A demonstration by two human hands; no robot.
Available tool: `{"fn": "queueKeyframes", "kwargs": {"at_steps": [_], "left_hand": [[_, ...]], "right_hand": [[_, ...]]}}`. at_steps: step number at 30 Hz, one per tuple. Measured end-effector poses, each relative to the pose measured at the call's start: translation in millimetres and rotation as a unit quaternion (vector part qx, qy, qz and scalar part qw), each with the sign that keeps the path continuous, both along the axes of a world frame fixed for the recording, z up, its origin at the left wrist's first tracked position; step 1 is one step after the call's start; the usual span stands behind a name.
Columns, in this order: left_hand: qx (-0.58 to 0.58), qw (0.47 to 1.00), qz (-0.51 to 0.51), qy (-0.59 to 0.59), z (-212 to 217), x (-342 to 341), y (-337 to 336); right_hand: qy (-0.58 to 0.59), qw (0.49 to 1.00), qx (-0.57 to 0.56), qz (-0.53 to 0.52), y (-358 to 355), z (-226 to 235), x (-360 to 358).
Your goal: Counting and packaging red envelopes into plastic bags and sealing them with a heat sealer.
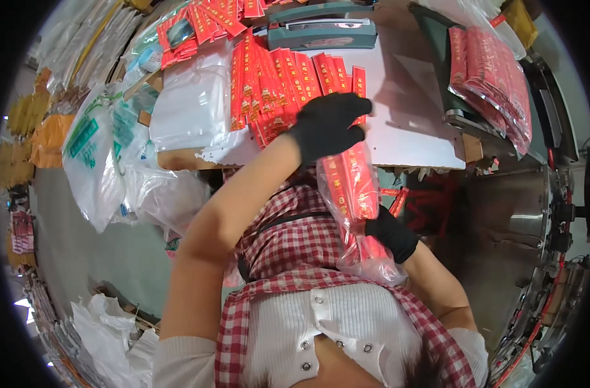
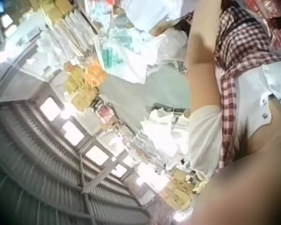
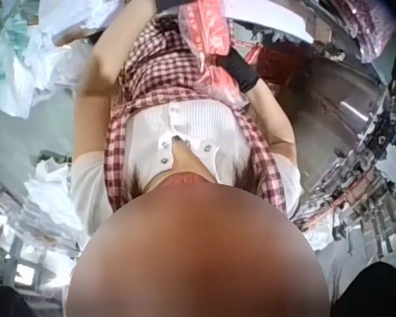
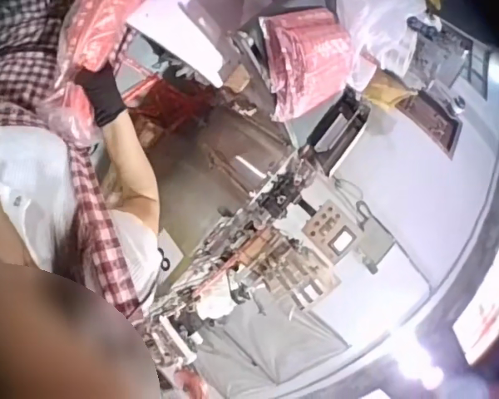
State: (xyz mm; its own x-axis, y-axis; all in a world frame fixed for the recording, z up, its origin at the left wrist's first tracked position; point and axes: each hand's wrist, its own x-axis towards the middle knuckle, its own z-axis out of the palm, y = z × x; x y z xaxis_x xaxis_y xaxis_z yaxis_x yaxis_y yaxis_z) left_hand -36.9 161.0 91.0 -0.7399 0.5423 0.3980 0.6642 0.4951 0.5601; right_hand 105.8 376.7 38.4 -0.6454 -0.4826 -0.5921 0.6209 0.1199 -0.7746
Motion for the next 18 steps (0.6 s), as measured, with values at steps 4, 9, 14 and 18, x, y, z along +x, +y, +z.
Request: {"fn": "queueKeyframes", "kwargs": {"at_steps": [4, 9, 14, 18], "left_hand": [[-0.275, 0.954, -0.09, -0.079, -54, -68, 60], [-0.19, 0.98, 0.006, 0.055, -116, -103, -27], [-0.182, 0.979, 0.056, 0.071, -107, -87, -71], [0.054, 0.985, 0.141, -0.088, -92, -47, -54]], "right_hand": [[-0.017, 0.999, -0.041, -0.012, 0, -1, 12], [-0.025, 0.999, 0.025, 0.018, 64, -3, 43], [-0.002, 0.995, -0.013, -0.095, 108, -23, 52], [0.059, 0.986, -0.1, -0.119, 50, -2, -15]]}}
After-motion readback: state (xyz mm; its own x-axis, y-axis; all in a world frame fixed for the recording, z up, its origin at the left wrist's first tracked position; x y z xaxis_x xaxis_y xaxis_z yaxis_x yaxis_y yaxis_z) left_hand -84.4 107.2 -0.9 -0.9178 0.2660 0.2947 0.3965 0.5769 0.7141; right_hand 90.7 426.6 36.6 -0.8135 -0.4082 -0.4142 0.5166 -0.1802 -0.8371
